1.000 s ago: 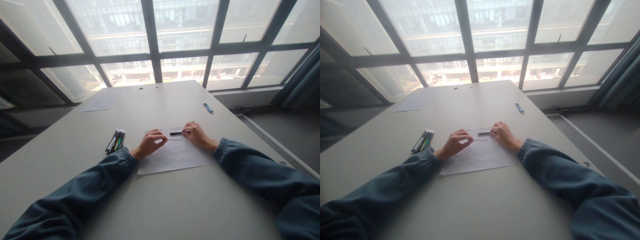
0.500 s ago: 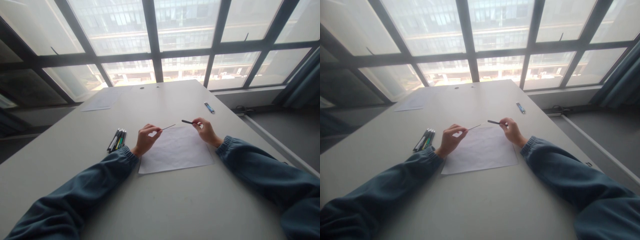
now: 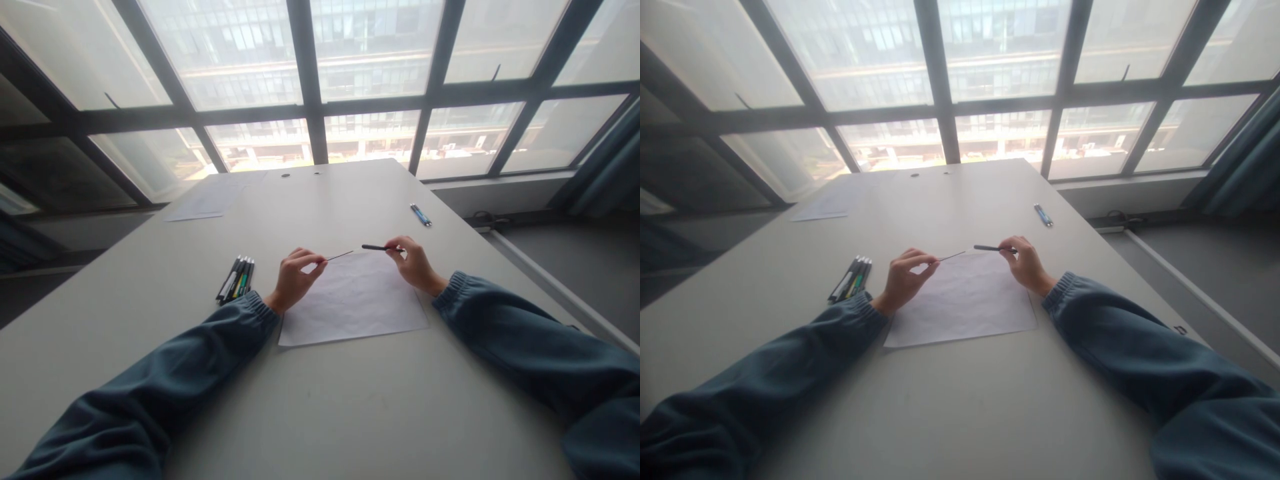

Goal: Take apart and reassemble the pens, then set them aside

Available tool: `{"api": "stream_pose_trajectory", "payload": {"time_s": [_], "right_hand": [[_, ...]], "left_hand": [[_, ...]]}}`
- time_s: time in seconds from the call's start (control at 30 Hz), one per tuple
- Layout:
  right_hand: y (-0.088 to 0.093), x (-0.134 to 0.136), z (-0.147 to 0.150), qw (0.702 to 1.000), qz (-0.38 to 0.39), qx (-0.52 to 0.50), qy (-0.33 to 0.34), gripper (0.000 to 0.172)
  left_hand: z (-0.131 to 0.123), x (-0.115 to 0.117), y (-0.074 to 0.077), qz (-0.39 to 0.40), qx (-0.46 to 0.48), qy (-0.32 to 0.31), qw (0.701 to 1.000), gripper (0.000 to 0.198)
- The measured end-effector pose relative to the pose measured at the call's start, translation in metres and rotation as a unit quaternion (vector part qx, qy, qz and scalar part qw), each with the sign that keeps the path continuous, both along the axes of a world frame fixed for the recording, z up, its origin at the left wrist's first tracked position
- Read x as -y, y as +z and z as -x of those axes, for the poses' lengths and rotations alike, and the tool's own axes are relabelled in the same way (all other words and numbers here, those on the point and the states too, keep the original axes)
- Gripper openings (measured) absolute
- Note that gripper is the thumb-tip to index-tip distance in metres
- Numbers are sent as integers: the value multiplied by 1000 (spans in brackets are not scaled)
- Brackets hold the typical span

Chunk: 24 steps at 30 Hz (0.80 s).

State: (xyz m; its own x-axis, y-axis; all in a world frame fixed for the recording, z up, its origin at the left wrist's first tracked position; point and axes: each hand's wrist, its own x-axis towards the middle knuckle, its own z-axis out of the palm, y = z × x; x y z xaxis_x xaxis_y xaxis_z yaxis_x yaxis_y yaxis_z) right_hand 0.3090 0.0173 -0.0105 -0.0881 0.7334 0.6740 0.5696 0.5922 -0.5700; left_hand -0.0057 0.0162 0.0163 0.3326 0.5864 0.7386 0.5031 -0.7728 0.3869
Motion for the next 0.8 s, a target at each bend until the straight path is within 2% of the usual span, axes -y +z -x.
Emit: {"api": "stream_pose_trajectory", "payload": {"time_s": [0.37,0.8], "right_hand": [[4,4,1,999,-5,41,12,4],[10,12,4,989,-34,144,-27,9]], "left_hand": [[-1,1,1,0,-9,-7,1000,9],[-1,0,0,-6,-47,-10,999,9]]}}
